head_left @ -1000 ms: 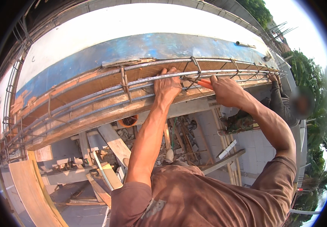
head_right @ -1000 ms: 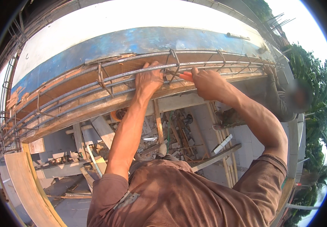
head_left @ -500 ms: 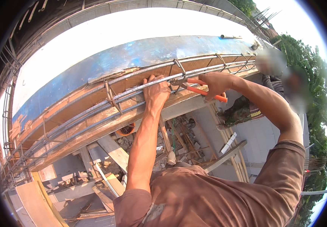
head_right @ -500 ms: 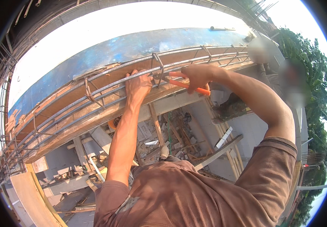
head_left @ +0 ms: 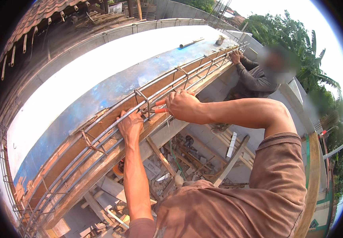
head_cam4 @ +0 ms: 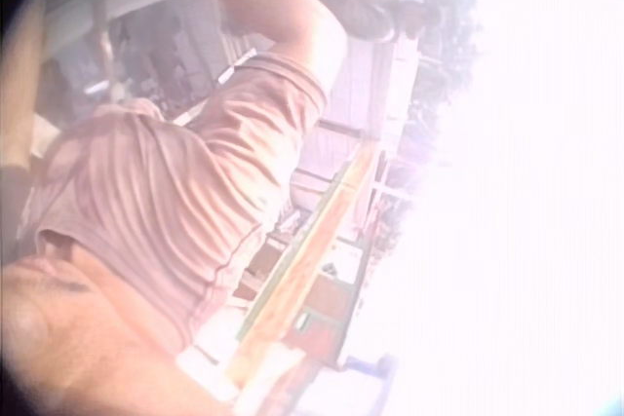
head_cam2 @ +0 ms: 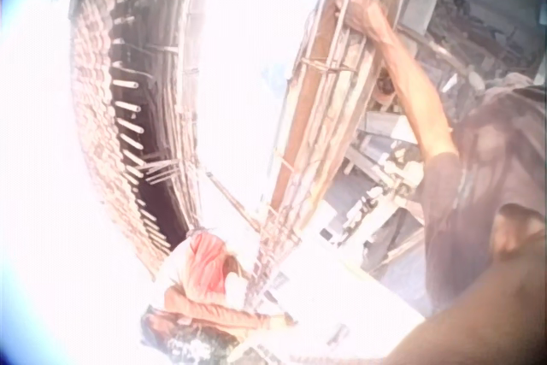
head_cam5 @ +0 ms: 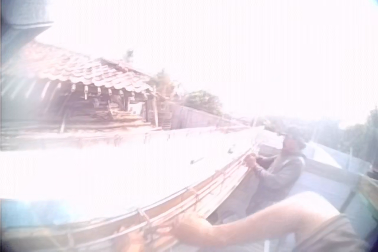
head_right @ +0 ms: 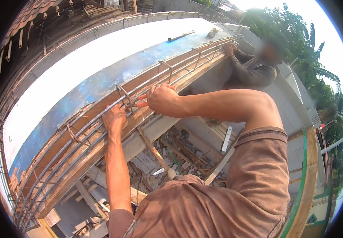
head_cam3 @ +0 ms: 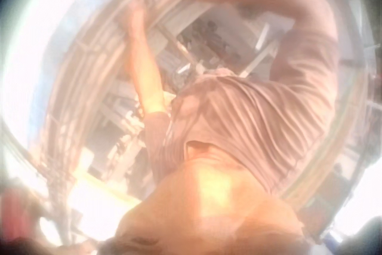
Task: The person secures metal rebar to a construction frame by twisting thin wire around the joints using pliers.
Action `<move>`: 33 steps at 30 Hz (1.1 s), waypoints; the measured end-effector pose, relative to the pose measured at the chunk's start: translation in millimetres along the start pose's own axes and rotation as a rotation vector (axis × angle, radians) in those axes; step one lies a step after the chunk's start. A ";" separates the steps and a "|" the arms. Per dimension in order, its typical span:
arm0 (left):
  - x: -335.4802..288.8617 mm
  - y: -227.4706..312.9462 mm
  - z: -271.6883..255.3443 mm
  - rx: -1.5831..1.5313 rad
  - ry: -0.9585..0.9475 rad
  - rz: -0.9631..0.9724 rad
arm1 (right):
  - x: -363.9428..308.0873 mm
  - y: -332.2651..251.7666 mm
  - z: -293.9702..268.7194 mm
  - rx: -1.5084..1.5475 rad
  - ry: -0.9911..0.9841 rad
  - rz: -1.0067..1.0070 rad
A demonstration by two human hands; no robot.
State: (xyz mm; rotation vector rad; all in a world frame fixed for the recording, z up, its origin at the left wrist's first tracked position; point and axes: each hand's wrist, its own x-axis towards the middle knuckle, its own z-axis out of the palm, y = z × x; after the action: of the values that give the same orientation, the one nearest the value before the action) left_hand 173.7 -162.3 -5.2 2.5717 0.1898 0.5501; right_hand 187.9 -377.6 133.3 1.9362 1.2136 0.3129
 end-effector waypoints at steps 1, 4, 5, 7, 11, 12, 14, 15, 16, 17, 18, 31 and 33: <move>1.2 -1.0 -2.7 -0.009 -0.002 -0.002 | 7.5 4.9 0.9 0.232 -0.077 -0.072; -1.8 2.3 2.4 -0.041 0.000 -0.001 | 4.5 15.3 24.2 0.485 -0.095 -0.020; -1.9 3.1 2.9 -0.074 0.018 0.030 | 6.1 17.9 23.0 0.514 -0.140 0.017; -2.6 8.2 4.2 -0.061 0.000 0.040 | -0.4 22.7 33.0 0.525 -0.152 0.027; -2.1 2.4 4.5 -0.055 -0.014 0.032 | 8.3 24.0 69.4 0.584 -0.043 0.138; -1.0 2.1 3.6 -0.062 -0.015 0.038 | 11.5 26.3 75.8 0.604 -0.074 0.131; 1.2 2.8 -0.2 -0.056 -0.030 0.035 | 16.0 29.2 79.6 0.660 -0.095 0.194; 0.4 3.7 -0.1 -0.060 -0.036 0.037 | 14.2 25.1 93.2 0.644 -0.046 0.196; -0.9 3.3 -1.2 -0.087 -0.019 0.043 | 16.1 25.5 91.3 0.643 -0.040 0.195; 1.3 2.7 -2.0 -0.084 -0.016 0.043 | 16.7 23.8 87.8 0.637 -0.063 0.203; 3.1 1.9 -2.8 -0.078 -0.024 0.036 | 17.3 23.0 86.2 0.632 -0.086 0.211; 1.3 3.0 3.4 -0.029 -0.006 0.015 | 2.8 25.9 55.7 2.282 -0.871 0.274; 2.4 4.9 8.1 -0.042 -0.004 0.022 | -1.8 29.3 47.8 2.205 -0.886 0.263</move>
State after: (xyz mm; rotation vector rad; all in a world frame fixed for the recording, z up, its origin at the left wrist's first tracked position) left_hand 179.4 -169.6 -8.4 2.5370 0.1466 0.5512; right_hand 233.3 -409.3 124.8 2.9886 0.2669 -2.4461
